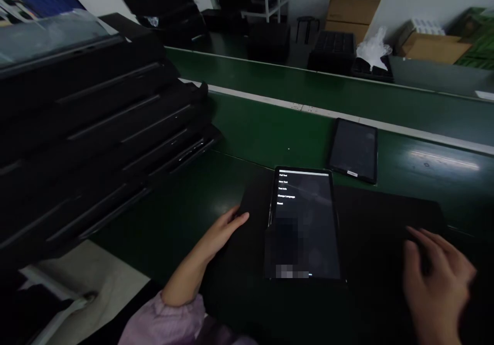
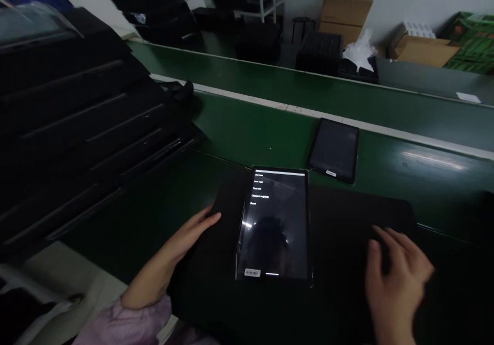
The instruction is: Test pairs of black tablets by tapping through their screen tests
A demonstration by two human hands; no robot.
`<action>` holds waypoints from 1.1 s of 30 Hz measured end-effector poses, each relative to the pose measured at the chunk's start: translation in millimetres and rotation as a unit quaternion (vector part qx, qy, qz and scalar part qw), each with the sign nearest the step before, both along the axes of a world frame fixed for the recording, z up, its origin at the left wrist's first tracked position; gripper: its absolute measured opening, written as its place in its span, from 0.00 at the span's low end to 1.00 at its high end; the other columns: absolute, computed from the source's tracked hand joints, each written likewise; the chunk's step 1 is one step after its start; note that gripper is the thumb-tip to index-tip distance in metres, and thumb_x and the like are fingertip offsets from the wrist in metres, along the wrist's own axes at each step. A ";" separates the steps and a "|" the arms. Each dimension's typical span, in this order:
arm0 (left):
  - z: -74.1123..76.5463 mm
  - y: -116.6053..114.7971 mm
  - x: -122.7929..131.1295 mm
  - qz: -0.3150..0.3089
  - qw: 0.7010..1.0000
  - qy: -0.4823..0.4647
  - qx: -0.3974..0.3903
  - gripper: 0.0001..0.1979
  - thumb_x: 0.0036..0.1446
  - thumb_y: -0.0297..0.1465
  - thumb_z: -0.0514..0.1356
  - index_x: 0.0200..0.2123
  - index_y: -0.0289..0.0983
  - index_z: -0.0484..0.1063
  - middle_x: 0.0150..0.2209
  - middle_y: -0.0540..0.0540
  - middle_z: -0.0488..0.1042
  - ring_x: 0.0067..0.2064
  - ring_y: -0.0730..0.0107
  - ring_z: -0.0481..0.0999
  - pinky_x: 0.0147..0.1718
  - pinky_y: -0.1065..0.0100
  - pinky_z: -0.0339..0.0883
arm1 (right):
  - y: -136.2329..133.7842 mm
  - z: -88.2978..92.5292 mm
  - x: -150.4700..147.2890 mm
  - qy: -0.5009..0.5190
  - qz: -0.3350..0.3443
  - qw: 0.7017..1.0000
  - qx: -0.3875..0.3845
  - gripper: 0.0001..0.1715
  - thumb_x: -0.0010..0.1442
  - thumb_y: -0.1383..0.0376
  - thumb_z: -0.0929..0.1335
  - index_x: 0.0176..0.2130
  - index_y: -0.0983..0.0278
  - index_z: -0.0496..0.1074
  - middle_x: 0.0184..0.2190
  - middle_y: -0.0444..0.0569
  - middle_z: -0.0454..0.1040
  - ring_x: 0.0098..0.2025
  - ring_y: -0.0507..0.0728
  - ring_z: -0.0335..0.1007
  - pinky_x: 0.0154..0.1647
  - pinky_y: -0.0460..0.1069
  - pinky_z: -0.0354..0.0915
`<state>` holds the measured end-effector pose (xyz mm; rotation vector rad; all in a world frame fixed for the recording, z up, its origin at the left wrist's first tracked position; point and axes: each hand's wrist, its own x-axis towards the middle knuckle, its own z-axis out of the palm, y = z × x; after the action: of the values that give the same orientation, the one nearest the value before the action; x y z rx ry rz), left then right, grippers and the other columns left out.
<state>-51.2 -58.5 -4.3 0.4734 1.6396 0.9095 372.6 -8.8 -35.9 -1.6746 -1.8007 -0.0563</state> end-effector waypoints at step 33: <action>-5.8 0.7 -9.2 -0.048 0.997 -0.054 0.016 0.27 0.54 0.51 0.73 0.52 0.43 0.81 0.57 0.41 0.84 0.60 0.45 0.82 0.58 0.56 0.75 | 56.7 21.3 -152.4 -0.059 0.239 0.969 -0.024 0.22 0.76 0.56 0.62 0.60 0.58 0.77 0.74 0.57 0.60 0.80 0.79 0.41 0.72 0.82 0.55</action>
<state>-60.4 -57.8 -10.1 0.5120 1.4932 0.8766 220.2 47.9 -14.6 -1.2469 -2.2665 0.1028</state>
